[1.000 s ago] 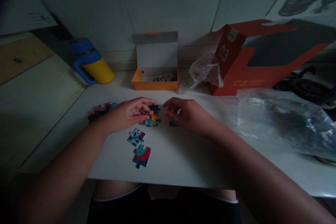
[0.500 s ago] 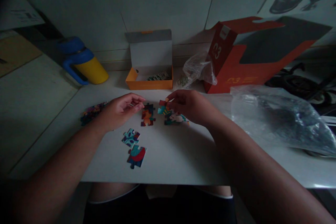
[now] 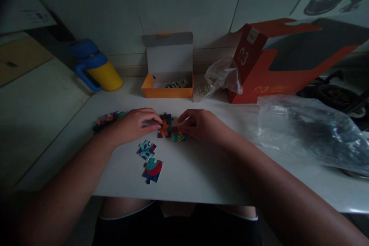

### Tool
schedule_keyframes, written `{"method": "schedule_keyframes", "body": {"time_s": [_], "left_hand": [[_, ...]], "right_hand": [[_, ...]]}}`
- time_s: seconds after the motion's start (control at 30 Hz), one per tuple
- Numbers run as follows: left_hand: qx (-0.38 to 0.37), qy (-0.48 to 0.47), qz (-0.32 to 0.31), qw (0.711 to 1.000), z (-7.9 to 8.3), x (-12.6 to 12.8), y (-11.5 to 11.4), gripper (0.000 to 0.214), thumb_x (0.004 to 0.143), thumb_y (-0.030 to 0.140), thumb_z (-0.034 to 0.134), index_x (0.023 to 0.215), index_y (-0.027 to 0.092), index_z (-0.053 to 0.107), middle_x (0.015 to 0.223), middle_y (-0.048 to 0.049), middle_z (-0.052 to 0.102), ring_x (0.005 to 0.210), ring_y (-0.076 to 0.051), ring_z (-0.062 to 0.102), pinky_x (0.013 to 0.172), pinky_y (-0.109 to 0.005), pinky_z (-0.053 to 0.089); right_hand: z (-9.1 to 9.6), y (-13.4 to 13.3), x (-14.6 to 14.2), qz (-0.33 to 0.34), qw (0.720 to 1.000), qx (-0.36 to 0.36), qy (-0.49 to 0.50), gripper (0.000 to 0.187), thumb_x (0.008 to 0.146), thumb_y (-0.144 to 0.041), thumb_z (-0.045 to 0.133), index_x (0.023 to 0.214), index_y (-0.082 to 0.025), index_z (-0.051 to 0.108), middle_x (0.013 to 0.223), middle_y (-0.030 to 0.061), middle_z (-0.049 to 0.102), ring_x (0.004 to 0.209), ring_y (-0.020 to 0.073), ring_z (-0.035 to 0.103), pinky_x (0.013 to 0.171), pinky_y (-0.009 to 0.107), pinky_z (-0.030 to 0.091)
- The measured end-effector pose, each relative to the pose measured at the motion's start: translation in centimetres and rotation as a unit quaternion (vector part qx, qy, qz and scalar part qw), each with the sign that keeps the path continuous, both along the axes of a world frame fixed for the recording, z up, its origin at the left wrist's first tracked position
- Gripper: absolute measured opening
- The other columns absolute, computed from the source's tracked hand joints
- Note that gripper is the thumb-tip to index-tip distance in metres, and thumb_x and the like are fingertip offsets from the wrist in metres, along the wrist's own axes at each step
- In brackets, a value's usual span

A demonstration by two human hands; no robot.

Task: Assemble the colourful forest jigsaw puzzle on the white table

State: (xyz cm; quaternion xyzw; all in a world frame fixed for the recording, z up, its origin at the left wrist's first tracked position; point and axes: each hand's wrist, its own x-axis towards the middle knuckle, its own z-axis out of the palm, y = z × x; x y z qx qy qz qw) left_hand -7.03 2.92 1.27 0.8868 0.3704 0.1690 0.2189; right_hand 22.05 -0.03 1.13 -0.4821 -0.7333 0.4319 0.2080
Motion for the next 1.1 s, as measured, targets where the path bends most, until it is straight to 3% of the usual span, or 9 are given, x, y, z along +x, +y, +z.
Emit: {"method": "schedule_keyframes", "body": {"time_s": [0.1, 0.23, 0.53, 0.63, 0.77, 0.9, 1.1], "left_hand": [[-0.002, 0.021, -0.042, 0.999, -0.6, 0.0, 0.2, 0.009, 0.096, 0.026, 0.075, 0.104, 0.023, 0.077, 0.108, -0.0052, 0.073, 0.101, -0.021, 0.069, 0.093, -0.037, 0.053], [-0.005, 0.028, -0.043, 0.999, -1.1, 0.5, 0.1, 0.009, 0.093, 0.018, 0.076, 0.101, 0.022, 0.077, 0.112, -0.0066, 0.072, 0.105, -0.022, 0.068, 0.095, -0.037, 0.052], [-0.041, 0.035, -0.078, 0.996, -0.3, 0.0, -0.4, 0.026, 0.091, 0.015, 0.077, 0.116, 0.022, 0.076, 0.124, -0.0084, 0.069, 0.117, -0.024, 0.066, 0.105, -0.039, 0.05], [-0.05, 0.042, -0.093, 0.994, -0.2, -0.4, -0.5, 0.029, 0.092, 0.016, 0.077, 0.119, 0.024, 0.075, 0.129, -0.0085, 0.067, 0.124, -0.025, 0.063, 0.11, -0.039, 0.048], [-0.041, 0.043, -0.083, 0.995, -0.5, -0.3, -0.6, 0.028, 0.094, 0.013, 0.071, 0.119, 0.024, 0.075, 0.13, -0.0087, 0.067, 0.125, -0.025, 0.063, 0.111, -0.039, 0.048], [-0.038, 0.031, -0.075, 0.996, -0.7, 0.0, -0.7, 0.029, 0.094, 0.009, 0.068, 0.118, 0.025, 0.074, 0.129, -0.0074, 0.068, 0.127, -0.024, 0.062, 0.113, -0.039, 0.047], [-0.031, 0.03, -0.067, 0.997, -0.8, 0.1, -0.6, 0.023, 0.095, 0.01, 0.067, 0.113, 0.023, 0.073, 0.124, -0.0079, 0.068, 0.12, -0.024, 0.065, 0.107, -0.039, 0.05]], "right_hand": [[-0.4, -0.6, -1.0, 0.005, 1.0, -0.024, 0.014, 0.016, 0.092, -0.033, 0.072, 0.105, -0.024, 0.07, 0.081, 0.0016, 0.08, 0.066, 0.017, 0.072, 0.058, 0.027, 0.05], [-1.2, -1.3, -2.5, 0.019, 0.998, -0.047, 0.022, 0.013, 0.093, -0.035, 0.07, 0.098, -0.023, 0.071, 0.079, 0.0019, 0.079, 0.063, 0.0169, 0.072, 0.056, 0.027, 0.05], [-0.9, -2.3, -4.0, 0.02, 0.991, 0.08, -0.106, 0.013, 0.094, -0.034, 0.07, 0.095, -0.022, 0.077, 0.08, 0.0026, 0.077, 0.066, 0.0175, 0.067, 0.06, 0.03, 0.045], [-0.9, -2.4, -3.8, 0.06, 0.983, 0.141, -0.105, 0.018, 0.091, -0.035, 0.076, 0.104, -0.024, 0.078, 0.1, 0.0077, 0.077, 0.081, 0.0215, 0.071, 0.073, 0.034, 0.052], [-1.6, -2.5, -3.3, 0.118, 0.969, 0.189, -0.102, 0.039, 0.086, -0.03, 0.082, 0.125, -0.027, 0.075, 0.132, 0.0111, 0.069, 0.104, 0.0259, 0.072, 0.095, 0.04, 0.056], [-1.7, -2.6, -3.4, 0.138, 0.962, 0.198, -0.126, 0.042, 0.089, -0.03, 0.079, 0.13, -0.027, 0.074, 0.129, 0.0114, 0.071, 0.106, 0.0276, 0.072, 0.093, 0.042, 0.058], [-1.2, -3.3, -4.5, 0.109, 0.951, 0.22, -0.19, 0.04, 0.092, -0.037, 0.077, 0.129, -0.023, 0.072, 0.12, 0.0131, 0.072, 0.096, 0.0285, 0.073, 0.081, 0.04, 0.056]]}}
